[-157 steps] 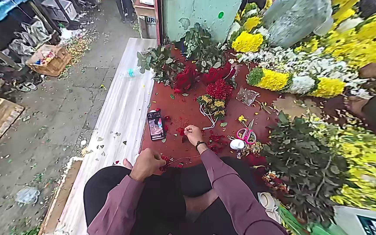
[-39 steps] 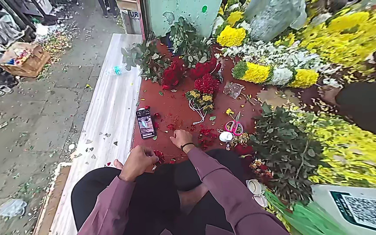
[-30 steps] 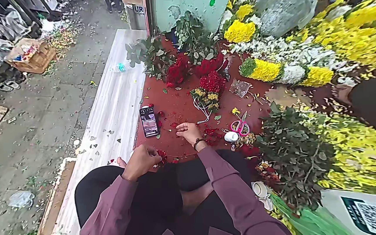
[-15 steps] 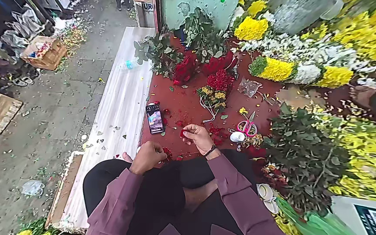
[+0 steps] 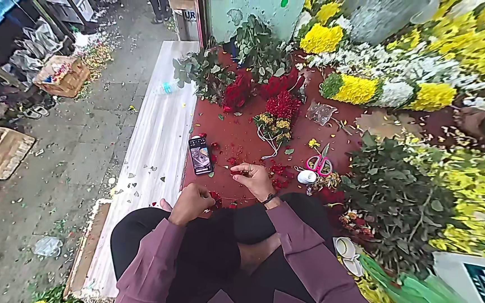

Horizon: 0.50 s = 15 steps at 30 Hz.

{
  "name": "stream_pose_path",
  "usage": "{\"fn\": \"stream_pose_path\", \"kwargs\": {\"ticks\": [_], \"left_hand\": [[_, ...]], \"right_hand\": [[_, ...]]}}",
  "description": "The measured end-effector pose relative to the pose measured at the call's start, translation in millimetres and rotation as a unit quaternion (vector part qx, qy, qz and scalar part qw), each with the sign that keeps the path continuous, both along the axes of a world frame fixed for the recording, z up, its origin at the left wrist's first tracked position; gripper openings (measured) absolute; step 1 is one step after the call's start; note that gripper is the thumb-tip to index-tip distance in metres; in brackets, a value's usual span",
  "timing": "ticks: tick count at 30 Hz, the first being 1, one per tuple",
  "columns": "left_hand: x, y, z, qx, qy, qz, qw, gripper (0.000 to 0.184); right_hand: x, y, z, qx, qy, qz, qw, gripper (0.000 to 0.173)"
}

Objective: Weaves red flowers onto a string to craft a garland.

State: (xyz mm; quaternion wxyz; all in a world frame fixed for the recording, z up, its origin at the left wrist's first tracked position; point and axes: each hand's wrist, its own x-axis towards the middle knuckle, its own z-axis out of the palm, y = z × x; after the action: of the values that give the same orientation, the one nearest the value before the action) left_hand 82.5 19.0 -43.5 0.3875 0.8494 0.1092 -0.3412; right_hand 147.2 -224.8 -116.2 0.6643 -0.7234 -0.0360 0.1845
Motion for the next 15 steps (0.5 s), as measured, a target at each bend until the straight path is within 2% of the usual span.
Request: {"fn": "stream_pose_path", "kwargs": {"ticks": [3,6,11,15], "left_hand": [[0,0,-2,0.003,0.001,0.003,1.000,0.016],[0,-1,-3,0.016,-0.009,0.015,1.000,0.017],[1,-3,-2,0.011,-0.022,0.066,0.998,0.019],[-1,-3,-3,-0.058,-0.018,0.072,0.996,0.015]], "right_hand": [[-5,5,2,-0.008,-0.034,-0.009,0.999,0.012],[-13,11,10,0.016,-0.028,-0.022,0.999,0.011],[-34,18,26,0.113,0.033,-0.028,0.993,0.036],[-48,24,42,0.133,0.132,0.023,0.982,0.049]]}}
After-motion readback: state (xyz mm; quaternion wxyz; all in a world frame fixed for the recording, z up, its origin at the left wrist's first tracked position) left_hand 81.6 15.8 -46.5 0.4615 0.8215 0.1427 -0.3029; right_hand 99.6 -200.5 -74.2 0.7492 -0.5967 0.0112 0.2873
